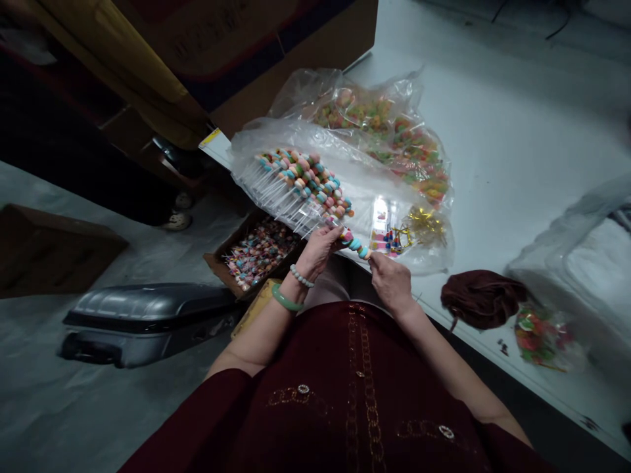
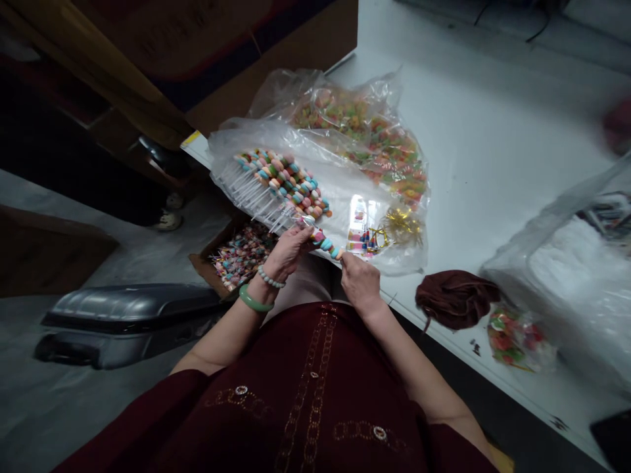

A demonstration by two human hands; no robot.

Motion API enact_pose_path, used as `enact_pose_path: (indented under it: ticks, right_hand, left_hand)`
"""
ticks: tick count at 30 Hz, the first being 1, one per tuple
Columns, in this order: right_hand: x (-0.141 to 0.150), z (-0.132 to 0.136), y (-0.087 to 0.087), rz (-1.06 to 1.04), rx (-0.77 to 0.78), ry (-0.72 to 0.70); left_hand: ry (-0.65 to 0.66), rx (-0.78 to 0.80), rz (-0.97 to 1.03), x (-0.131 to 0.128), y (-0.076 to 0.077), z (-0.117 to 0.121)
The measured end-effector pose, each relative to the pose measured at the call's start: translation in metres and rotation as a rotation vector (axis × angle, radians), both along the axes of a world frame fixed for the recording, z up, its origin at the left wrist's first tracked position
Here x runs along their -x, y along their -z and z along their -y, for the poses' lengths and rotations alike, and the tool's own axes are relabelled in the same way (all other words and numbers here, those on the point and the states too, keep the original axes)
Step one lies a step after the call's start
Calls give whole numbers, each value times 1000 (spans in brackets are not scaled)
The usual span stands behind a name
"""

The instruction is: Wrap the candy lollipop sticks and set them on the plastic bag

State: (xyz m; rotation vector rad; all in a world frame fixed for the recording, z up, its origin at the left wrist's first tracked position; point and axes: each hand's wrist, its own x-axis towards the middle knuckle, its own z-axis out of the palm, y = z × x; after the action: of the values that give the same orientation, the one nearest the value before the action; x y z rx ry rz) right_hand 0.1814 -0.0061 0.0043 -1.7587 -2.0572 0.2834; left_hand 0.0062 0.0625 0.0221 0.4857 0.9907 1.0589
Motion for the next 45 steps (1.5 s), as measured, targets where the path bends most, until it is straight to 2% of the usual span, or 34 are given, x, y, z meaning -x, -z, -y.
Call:
enact_pose_path:
  ticks: [3,7,9,15,20,26,31,37,41,43,45]
  right_hand:
    - [1,-2,-3,-192,123,36]
    - [2,-2,-10,-344,84,98]
    - [5,-3,-14,-315,51,82]
    - [12,-9,-22,8,-67,99]
    - [10,-10,-20,-9,-89,76]
    - [11,-12,-25,-81,40,170]
    - [9,-18,-31,-177,210,251]
    - [3,-26,-26,-415,327,233]
    - [4,-27,-23,-463,343,207]
    - [9,-26,-23,-381,321,251]
    - [16,-24,-25,-260,244,305]
  left_hand:
    - [-20,32,23,-3,0,1]
    - [-59,65,-16,-5,1,1]
    - [-32,74,-20,-9,1,3]
    - [36,124,70,-28,-1,15]
    - [56,151,74,-28,-8,18]
    - [85,129,45,-27,-13,18]
    - [147,185,49,-23,-10,17]
    - [161,202,63,-16,-1,13]
    - [192,78,38,-16,-1,13]
    - [190,-19,25,-20,-3,14]
    - [162,-50,26,-25,-6,16]
